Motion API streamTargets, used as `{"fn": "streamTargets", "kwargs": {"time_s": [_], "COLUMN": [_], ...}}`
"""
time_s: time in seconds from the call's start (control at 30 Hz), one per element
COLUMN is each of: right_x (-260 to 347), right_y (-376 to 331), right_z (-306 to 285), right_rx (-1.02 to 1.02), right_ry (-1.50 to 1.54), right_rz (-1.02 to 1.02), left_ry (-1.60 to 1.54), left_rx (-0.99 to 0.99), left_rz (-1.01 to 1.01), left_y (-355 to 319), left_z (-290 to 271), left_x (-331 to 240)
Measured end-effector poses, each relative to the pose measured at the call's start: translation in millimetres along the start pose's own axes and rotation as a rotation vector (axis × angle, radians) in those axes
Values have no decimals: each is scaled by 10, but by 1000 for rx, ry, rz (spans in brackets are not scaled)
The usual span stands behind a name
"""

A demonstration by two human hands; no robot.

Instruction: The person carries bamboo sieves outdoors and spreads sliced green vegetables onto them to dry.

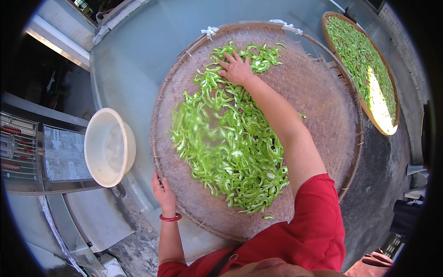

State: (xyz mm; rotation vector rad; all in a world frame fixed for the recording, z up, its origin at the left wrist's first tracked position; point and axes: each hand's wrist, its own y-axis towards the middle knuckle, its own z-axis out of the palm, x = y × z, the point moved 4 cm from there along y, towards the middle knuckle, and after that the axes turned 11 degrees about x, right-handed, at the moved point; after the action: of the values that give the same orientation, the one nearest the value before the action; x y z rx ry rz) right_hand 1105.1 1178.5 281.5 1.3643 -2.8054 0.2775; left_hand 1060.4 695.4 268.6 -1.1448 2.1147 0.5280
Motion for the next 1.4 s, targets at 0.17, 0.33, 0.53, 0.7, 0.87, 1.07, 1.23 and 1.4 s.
{"fn": "streamTargets", "kwargs": {"time_s": [0.17,0.33,0.53,0.7,0.87,1.07,1.23,1.4], "right_x": [-585,-851,780,1960,1927,965,-324,-1563], "right_y": [170,-67,-347,-1228,-1627,-2249,-2211,-2033], "right_z": [-144,-121,-59,339,189,157,189,329], "right_rx": [20,3,91,200,249,274,19,-178], "right_ry": [105,133,84,37,99,-28,52,126], "right_rz": [315,552,-51,-541,-593,-454,-20,392], "left_ry": [26,12,-15,-20,-60,1,37,44], "left_rx": [5,-26,-20,-18,1,3,-24,22], "left_rz": [-25,40,-42,-60,-63,22,13,21], "left_y": [3,-21,-18,-5,10,38,33,51], "left_z": [-63,0,-4,-7,9,43,19,23], "left_x": [10,51,-7,104,59,29,103,68]}}
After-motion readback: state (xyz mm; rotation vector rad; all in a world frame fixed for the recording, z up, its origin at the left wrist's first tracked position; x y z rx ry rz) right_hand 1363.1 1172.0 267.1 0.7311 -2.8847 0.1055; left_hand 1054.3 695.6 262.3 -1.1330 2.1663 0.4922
